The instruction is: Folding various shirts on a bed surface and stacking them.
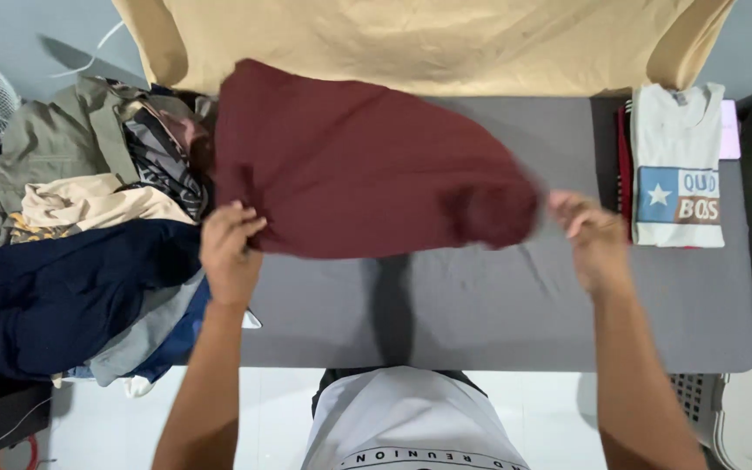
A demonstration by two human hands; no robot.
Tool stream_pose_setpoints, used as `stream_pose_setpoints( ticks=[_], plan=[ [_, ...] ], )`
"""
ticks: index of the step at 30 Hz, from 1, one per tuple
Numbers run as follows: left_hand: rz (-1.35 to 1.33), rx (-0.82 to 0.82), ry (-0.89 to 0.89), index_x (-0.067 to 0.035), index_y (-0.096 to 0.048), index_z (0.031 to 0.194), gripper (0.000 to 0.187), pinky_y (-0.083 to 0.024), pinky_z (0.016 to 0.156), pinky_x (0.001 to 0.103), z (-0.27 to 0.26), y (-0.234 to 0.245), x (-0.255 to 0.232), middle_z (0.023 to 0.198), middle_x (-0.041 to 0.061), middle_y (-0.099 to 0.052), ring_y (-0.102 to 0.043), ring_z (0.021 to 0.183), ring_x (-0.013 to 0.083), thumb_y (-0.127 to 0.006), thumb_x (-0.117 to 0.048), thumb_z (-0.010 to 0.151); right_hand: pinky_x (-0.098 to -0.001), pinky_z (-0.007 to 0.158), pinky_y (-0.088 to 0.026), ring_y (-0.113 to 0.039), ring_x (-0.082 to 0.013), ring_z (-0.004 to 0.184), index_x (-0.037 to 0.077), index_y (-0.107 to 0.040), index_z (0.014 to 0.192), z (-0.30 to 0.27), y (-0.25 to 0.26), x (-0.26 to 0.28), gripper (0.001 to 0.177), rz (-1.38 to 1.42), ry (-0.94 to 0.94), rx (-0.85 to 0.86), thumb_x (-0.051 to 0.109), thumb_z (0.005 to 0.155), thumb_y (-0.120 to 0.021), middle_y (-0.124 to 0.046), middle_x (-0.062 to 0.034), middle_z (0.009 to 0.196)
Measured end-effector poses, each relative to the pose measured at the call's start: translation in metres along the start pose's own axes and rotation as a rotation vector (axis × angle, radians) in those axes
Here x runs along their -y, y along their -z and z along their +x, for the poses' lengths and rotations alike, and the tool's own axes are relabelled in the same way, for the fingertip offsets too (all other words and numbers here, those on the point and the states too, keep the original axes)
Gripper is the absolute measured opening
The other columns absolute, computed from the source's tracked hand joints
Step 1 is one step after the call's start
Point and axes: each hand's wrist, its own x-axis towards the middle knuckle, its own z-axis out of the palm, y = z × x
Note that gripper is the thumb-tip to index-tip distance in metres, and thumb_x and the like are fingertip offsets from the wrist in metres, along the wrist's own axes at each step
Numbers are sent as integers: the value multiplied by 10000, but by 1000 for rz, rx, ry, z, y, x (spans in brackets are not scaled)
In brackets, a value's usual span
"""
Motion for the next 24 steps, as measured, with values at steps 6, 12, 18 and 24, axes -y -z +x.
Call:
stream_pose_setpoints(
  ticks=[6,12,18,24],
  plan=[
    [322,499,338,-102,-733,1156,445,-431,1082,494,-116,-68,41,1346,183,-605,-487,1324,401,-766,-52,715,-397,995,-541,-685,-209,1028,86,-697,928,-30,-18,-95,147,-513,-640,-128,60,995,-569,-737,-102,1050],
    [45,832,462,-199,-644,1351,473,-417,1146,471,-142,-157,-18,1456,128,-540,-481,1378,345,-762,-316,909,-401,780,-556,-644,-229,843,38,-551,1363,-31,-14,-226,487,-557,-750,-188,205,941,-729,-704,-166,1043],
    [-25,1088,244,-255,-461,1489,741,-493,988,489,-98,-210,-121,1425,158,-487,-498,1267,385,-764,-196,815,-350,690,-620,-672,-168,777,28,-541,1242,-18,-44,-266,466,-180,-771,-415,224,906,-799,-680,-52,985],
    [-128,638,369,-125,-638,1160,275,-555,866,439,-155,-270,-112,1105,103,-711,-666,1038,326,-763,-188,924,-306,731,-521,-566,-112,763,122,-548,968,-19,-15,-336,228,124,-554,-419,157,987,-773,-584,24,901]
  ],
)
